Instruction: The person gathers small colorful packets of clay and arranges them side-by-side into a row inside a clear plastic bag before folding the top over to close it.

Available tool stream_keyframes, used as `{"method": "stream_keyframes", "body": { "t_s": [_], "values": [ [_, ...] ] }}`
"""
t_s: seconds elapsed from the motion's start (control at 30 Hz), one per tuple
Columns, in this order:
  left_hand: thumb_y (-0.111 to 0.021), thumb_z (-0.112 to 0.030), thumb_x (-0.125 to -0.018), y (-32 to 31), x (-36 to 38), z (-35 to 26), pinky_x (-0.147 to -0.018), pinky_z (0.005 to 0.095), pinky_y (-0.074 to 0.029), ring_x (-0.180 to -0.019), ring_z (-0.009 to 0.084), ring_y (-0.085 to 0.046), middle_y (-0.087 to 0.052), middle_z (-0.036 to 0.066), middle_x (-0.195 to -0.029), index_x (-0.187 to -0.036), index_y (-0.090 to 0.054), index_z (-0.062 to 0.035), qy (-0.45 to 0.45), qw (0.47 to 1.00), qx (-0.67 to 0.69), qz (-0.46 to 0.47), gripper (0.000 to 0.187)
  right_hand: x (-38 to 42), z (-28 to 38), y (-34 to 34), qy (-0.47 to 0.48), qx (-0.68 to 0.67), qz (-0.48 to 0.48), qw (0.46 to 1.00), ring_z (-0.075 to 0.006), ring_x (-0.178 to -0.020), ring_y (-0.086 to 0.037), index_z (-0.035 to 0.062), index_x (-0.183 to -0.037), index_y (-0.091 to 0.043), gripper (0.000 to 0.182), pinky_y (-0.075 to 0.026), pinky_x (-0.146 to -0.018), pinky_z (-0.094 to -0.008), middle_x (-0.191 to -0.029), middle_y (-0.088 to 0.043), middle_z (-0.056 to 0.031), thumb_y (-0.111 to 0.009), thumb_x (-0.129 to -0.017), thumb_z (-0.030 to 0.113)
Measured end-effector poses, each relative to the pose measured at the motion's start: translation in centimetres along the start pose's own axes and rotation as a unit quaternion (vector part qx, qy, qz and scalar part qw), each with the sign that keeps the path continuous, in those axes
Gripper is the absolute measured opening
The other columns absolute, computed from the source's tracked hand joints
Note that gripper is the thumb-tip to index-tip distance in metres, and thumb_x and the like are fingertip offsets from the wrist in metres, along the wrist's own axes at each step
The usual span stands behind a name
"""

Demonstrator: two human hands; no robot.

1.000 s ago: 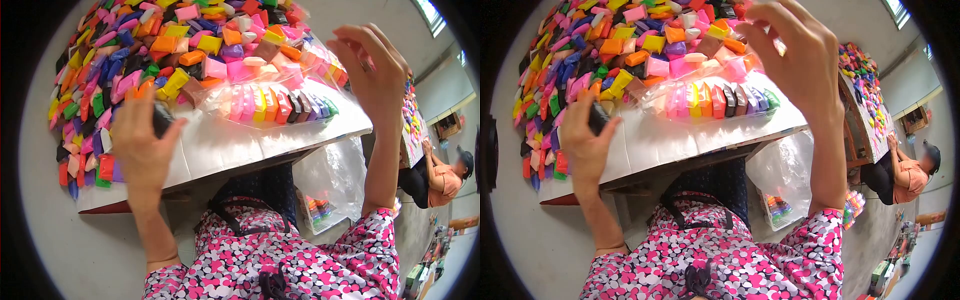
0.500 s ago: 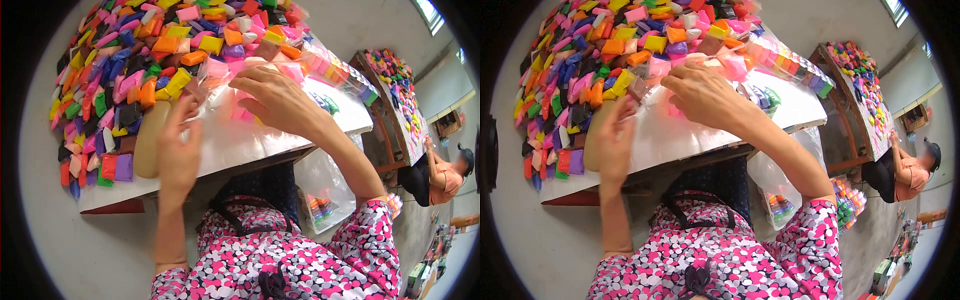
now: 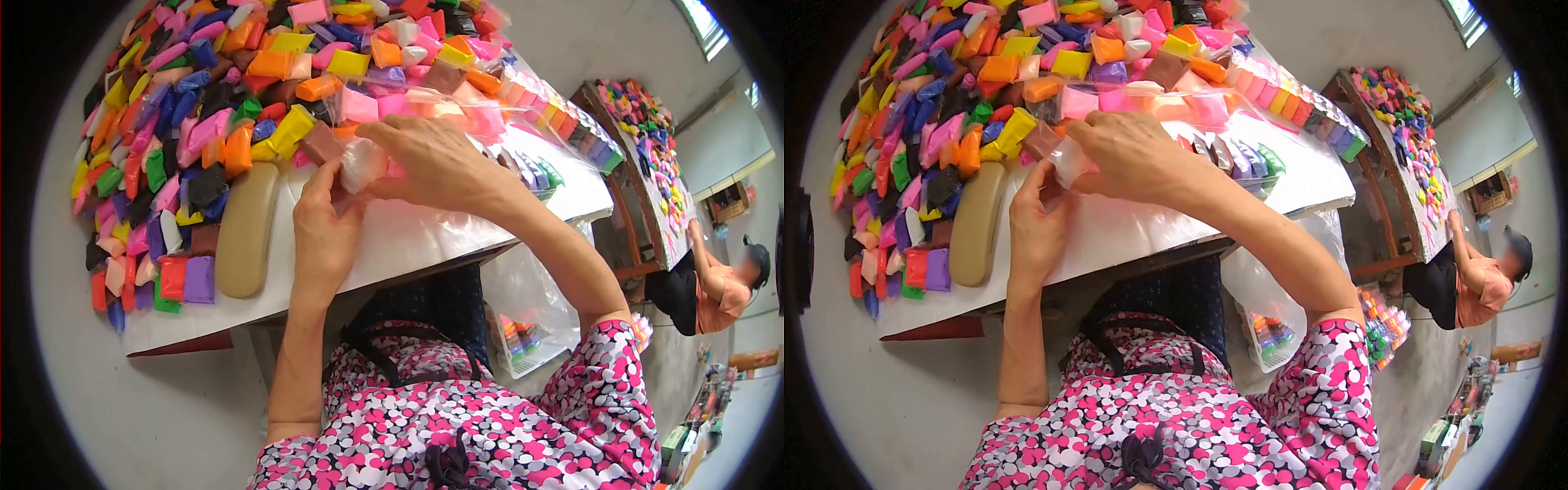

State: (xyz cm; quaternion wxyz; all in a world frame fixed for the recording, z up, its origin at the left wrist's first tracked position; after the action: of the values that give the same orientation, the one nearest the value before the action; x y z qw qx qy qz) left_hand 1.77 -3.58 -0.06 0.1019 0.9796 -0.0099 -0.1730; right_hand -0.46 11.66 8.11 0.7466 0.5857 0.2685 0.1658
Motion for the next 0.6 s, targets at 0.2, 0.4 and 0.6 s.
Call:
{"method": "stream_keyframes", "body": {
  "t_s": [0.2, 0.4, 0.6],
  "values": [
    [-0.061, 0.007, -0.083, 0.0, 0.2, -0.4, -0.086, 0.0305, -0.050, -0.095, 0.0188, -0.065, -0.067, 0.011, -0.106, -0.127, -0.055, -0.0020, 0.005, 0.999, -0.042, -0.017, 0.046, 0.0, 0.0, -1.3, 0.054, -0.021, -0.103, 0.993, -0.0346, -0.081, -0.064, 0.0109, -0.117, -0.060, 0.046, -0.047, -0.071, -0.0465, -0.087, -0.064, -0.0169, -0.068, -0.073, 0.022],
    [-0.065, 0.004, -0.083, -0.3, 0.4, -0.3, -0.085, 0.0369, -0.051, -0.096, 0.0295, -0.065, -0.065, 0.018, -0.108, -0.124, -0.054, 0.0004, 0.006, 0.999, -0.039, -0.034, 0.043, 0.0, -0.5, -1.1, 0.036, -0.036, -0.072, 0.996, -0.0335, -0.084, -0.064, 0.0124, -0.115, -0.060, 0.043, -0.047, -0.073, -0.0454, -0.087, -0.063, -0.0165, -0.067, -0.074, 0.021],
    [-0.063, 0.008, -0.081, -0.1, 0.3, -0.8, -0.089, 0.0347, -0.051, -0.100, 0.0265, -0.065, -0.065, 0.017, -0.112, -0.125, -0.053, -0.0006, 0.016, 0.999, -0.043, -0.024, 0.046, 0.1, -0.6, 0.2, 0.007, -0.079, 0.008, 0.997, -0.0273, -0.088, -0.060, 0.0109, -0.106, -0.061, 0.031, -0.043, -0.074, -0.0431, -0.089, -0.062, -0.0107, -0.065, -0.076, 0.016]
  ]
}}
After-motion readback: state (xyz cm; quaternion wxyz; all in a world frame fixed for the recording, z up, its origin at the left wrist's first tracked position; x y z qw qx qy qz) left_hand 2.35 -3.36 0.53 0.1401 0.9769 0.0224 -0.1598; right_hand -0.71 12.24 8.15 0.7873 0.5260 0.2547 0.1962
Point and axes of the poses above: each hand's wrist, its own x-axis away from the middle knuckle, its own y-axis out of the back of the hand, z = x × y, the point moved 2 cm from there along -x, towards the middle knuckle
